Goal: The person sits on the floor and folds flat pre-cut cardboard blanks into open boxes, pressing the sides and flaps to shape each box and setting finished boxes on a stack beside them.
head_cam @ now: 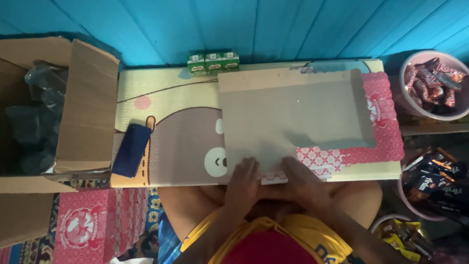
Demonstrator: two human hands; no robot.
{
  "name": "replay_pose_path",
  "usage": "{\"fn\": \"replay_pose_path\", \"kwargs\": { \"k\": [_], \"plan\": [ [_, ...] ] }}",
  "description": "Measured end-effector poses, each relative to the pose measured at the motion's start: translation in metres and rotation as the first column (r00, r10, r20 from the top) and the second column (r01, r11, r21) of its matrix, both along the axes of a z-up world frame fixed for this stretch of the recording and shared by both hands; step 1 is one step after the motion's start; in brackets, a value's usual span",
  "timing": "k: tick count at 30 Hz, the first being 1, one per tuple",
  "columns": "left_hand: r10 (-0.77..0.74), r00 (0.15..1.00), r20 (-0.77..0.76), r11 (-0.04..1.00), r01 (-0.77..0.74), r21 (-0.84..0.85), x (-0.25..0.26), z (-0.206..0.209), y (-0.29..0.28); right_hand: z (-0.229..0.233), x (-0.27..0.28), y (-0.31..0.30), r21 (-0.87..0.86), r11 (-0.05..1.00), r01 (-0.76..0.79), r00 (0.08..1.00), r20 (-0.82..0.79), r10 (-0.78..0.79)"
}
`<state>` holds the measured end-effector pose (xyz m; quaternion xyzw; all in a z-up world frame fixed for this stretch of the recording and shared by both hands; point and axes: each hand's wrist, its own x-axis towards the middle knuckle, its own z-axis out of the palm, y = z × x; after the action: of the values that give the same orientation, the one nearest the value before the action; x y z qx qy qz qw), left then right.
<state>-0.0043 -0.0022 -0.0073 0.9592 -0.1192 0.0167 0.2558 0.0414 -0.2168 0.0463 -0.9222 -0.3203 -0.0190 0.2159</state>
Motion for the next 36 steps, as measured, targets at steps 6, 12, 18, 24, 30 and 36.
{"fn": "replay_pose_path", "kwargs": {
  "k": [6, 12, 18, 24, 30, 36],
  "plan": [
    [-0.051, 0.989, 0.136, 0.986, 0.028, 0.162, -0.005, -0.023, -0.013, -0.052, 0.001, 0.000, -0.212, 0.976, -0.045, 0.958, 0.268, 0.103],
    [0.001, 0.945, 0.328, 0.989, -0.050, 0.139, 0.006, 0.009, -0.023, -0.035, 0.003, 0.011, 0.048, 0.999, -0.002, 0.990, 0.140, -0.004],
    [0.036, 0.935, 0.353, 0.978, -0.106, 0.182, 0.010, 0.020, -0.032, 0.029, 0.011, 0.017, 0.159, 0.987, 0.036, 0.999, -0.001, -0.036],
    [0.086, 0.937, 0.337, 0.966, -0.161, 0.201, 0.015, 0.018, -0.053, -0.041, 0.012, -0.004, -0.019, 0.999, 0.038, 0.986, 0.163, -0.034],
    [-0.075, 0.947, 0.312, 0.983, 0.017, 0.182, 0.036, 0.012, -0.064, -0.033, 0.015, -0.002, -0.030, 0.998, 0.051, 0.983, 0.180, -0.045],
    [-0.152, 0.972, 0.181, 0.962, 0.102, 0.255, 0.043, 0.010, -0.071, -0.057, 0.022, -0.016, -0.344, 0.937, 0.058, 0.948, 0.314, 0.057]
  ]
}}
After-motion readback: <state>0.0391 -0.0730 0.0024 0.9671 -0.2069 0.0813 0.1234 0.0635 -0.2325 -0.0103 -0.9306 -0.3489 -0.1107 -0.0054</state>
